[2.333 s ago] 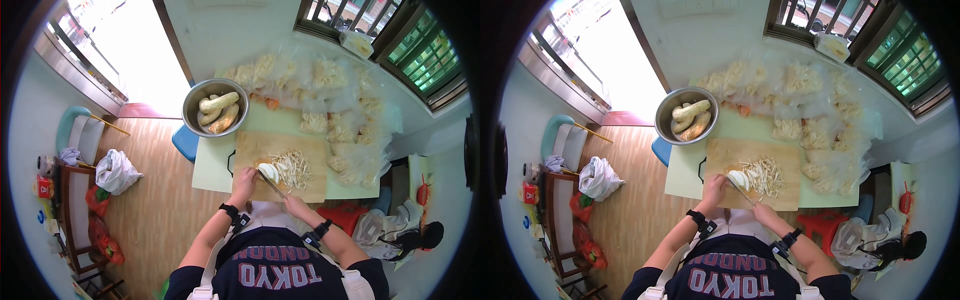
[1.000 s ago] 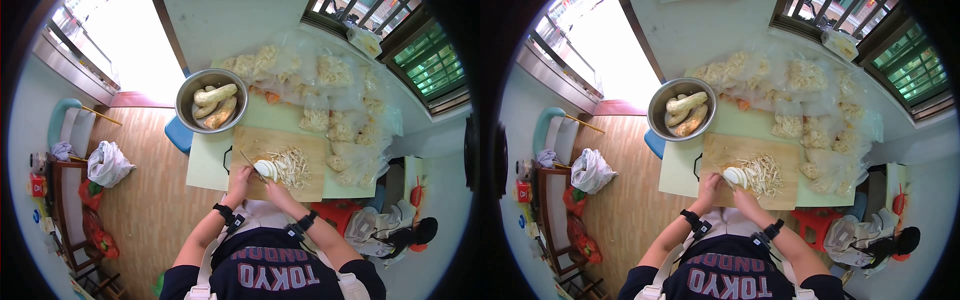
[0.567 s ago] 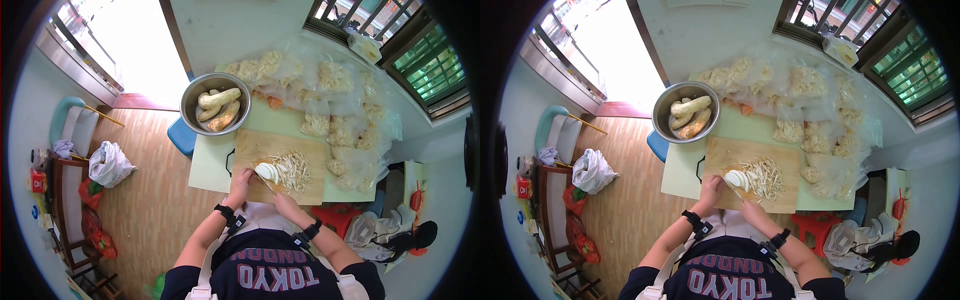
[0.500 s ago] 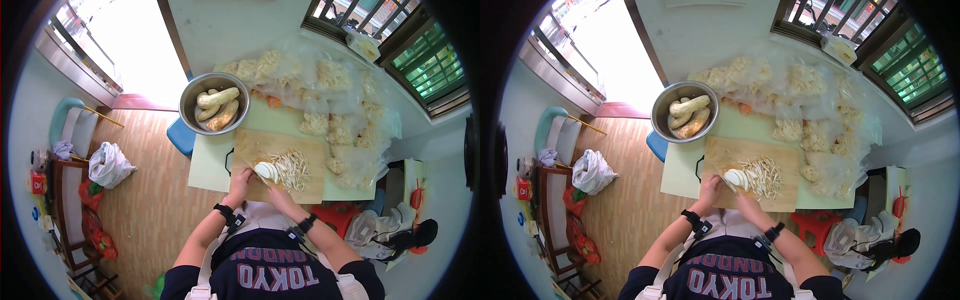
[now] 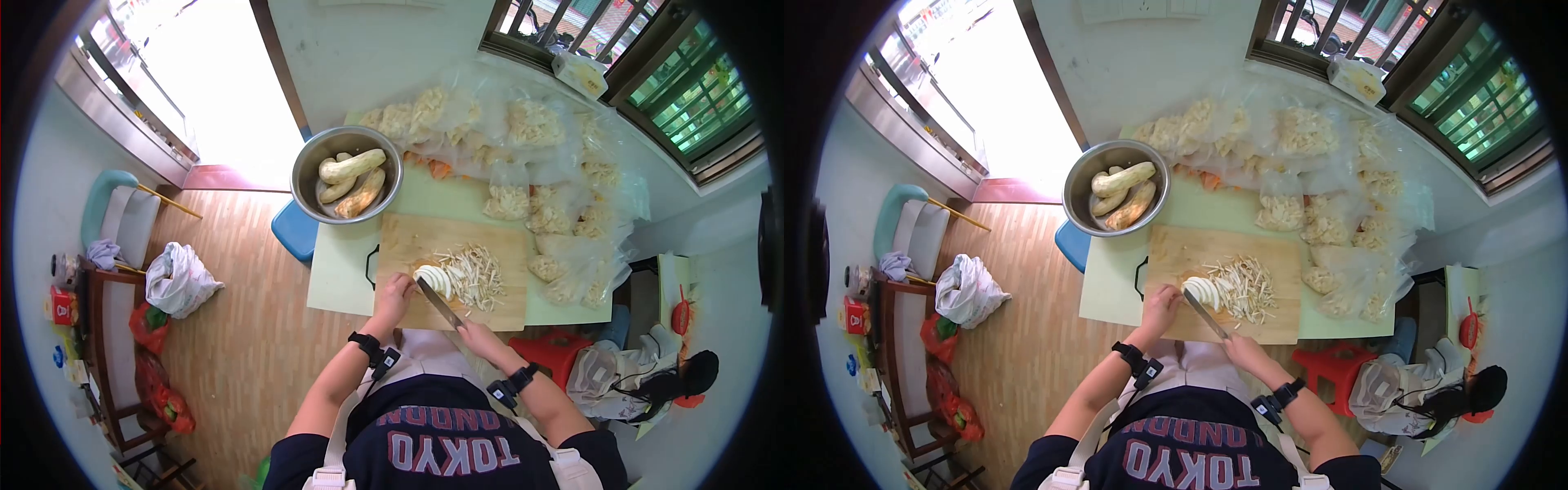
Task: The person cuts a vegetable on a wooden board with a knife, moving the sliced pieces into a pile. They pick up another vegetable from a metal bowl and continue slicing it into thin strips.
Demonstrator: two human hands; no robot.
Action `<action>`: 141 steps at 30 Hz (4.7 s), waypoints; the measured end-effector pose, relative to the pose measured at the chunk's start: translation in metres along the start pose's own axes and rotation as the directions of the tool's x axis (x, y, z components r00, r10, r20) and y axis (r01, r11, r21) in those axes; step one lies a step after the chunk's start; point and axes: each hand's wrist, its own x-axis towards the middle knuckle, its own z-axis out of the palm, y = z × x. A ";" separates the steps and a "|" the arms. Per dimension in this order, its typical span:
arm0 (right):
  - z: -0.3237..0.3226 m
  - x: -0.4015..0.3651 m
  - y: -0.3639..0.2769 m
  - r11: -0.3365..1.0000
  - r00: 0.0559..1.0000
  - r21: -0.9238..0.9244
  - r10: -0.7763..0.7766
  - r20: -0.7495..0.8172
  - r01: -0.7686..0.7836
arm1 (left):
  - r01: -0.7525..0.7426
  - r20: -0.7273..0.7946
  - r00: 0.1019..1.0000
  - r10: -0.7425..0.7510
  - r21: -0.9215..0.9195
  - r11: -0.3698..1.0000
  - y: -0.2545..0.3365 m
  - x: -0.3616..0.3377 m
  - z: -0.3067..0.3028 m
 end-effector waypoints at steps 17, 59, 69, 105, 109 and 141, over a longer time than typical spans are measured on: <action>-0.028 -0.019 -0.043 0.984 0.999 -0.177 -0.023 -0.045 0.015 | -0.055 -0.077 0.995 0.058 0.050 0.997 0.000 -0.010 0.001; -0.025 0.048 -0.024 0.993 0.990 -0.107 -0.025 0.135 0.040 | -0.074 -0.107 0.990 0.095 0.188 0.979 -0.016 -0.010 0.010; 0.000 0.112 -0.008 0.879 0.879 -0.002 -0.476 -0.005 0.476 | 0.256 -0.104 0.948 -0.302 -0.318 0.913 -0.005 -0.006 0.024; -0.080 0.008 -0.004 0.984 0.973 0.096 -0.131 -0.189 0.151 | 0.218 0.224 0.950 -0.217 0.023 0.976 0.016 0.017 -0.018; -0.065 -0.010 0.009 0.991 0.957 0.126 -0.011 -0.289 0.049 | 0.039 0.265 0.962 -0.066 0.104 0.994 -0.001 0.022 -0.019; -0.015 -0.063 0.015 0.961 0.858 0.253 0.226 -0.462 -0.117 | 0.000 0.210 0.975 -0.069 0.311 0.950 -0.004 0.083 -0.028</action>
